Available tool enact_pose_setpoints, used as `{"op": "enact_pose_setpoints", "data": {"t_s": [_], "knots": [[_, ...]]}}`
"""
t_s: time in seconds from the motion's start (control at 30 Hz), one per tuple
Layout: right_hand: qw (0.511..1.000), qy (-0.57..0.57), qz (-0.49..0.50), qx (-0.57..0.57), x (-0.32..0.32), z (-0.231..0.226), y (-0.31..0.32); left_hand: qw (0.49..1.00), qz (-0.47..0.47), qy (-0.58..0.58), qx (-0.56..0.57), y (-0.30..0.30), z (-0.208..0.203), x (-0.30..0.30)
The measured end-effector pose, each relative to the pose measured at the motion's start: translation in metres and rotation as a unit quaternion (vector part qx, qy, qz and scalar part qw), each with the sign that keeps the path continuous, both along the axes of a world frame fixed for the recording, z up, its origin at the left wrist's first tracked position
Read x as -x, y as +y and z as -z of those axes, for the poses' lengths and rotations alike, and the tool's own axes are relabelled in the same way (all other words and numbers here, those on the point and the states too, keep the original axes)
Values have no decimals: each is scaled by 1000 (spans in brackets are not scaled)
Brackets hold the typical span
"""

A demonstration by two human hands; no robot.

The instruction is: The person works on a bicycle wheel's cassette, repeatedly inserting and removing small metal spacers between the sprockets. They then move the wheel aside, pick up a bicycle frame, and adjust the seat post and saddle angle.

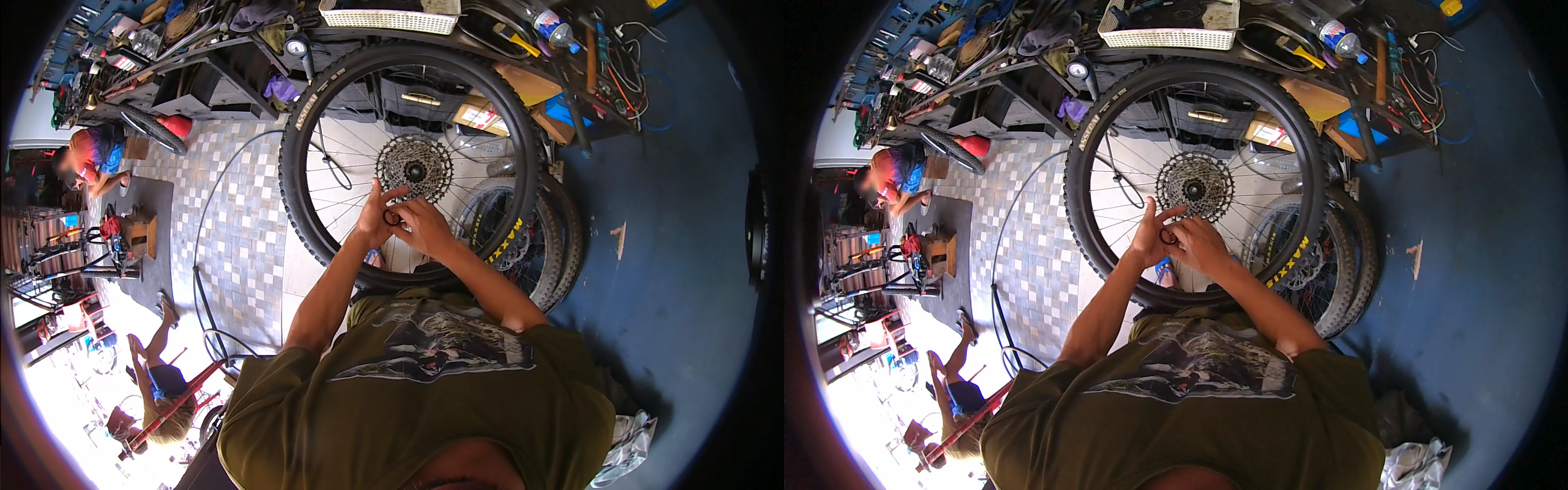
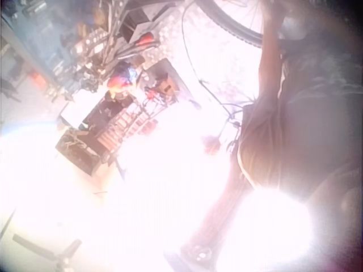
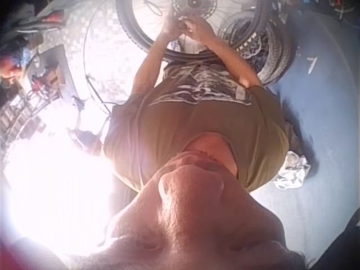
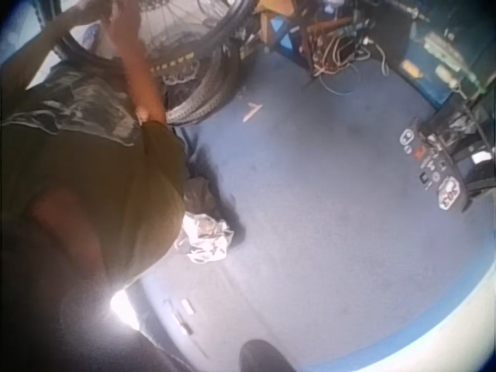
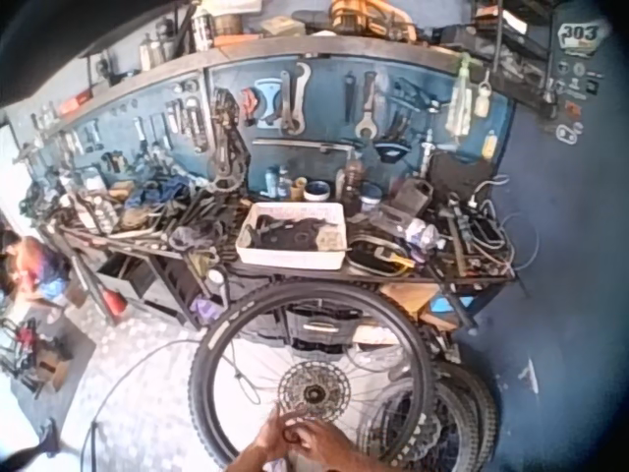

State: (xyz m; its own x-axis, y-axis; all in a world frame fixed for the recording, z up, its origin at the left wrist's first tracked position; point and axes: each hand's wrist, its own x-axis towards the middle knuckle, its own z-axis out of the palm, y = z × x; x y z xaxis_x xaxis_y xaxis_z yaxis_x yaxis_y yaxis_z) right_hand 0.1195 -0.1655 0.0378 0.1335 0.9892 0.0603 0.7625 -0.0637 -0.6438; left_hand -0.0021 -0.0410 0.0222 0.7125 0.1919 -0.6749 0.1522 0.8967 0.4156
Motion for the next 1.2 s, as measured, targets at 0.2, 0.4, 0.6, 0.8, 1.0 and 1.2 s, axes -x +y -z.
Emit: {"op": "enact_pose_setpoints", "data": {"t_s": [0.2,0.4,0.6,0.8,1.0,1.2], "knots": [[997,77,11,23,-1,4,-2,999,-10,-14,-37,-9,3,3],[994,91,39,-45,-15,-22,24,995,-29,-67,-74,9,-21,-15],[995,5,93,-34,-40,-14,42,974,-36,41,-220,20,-9,-24],[991,-76,110,30,-68,10,48,964,-77,112,-230,15,-3,-1],[989,-111,87,36,-71,11,51,963,-81,121,-226,13,-1,12],[985,-145,59,70,-69,10,54,958,-63,106,-259,19,-2,5]]}}
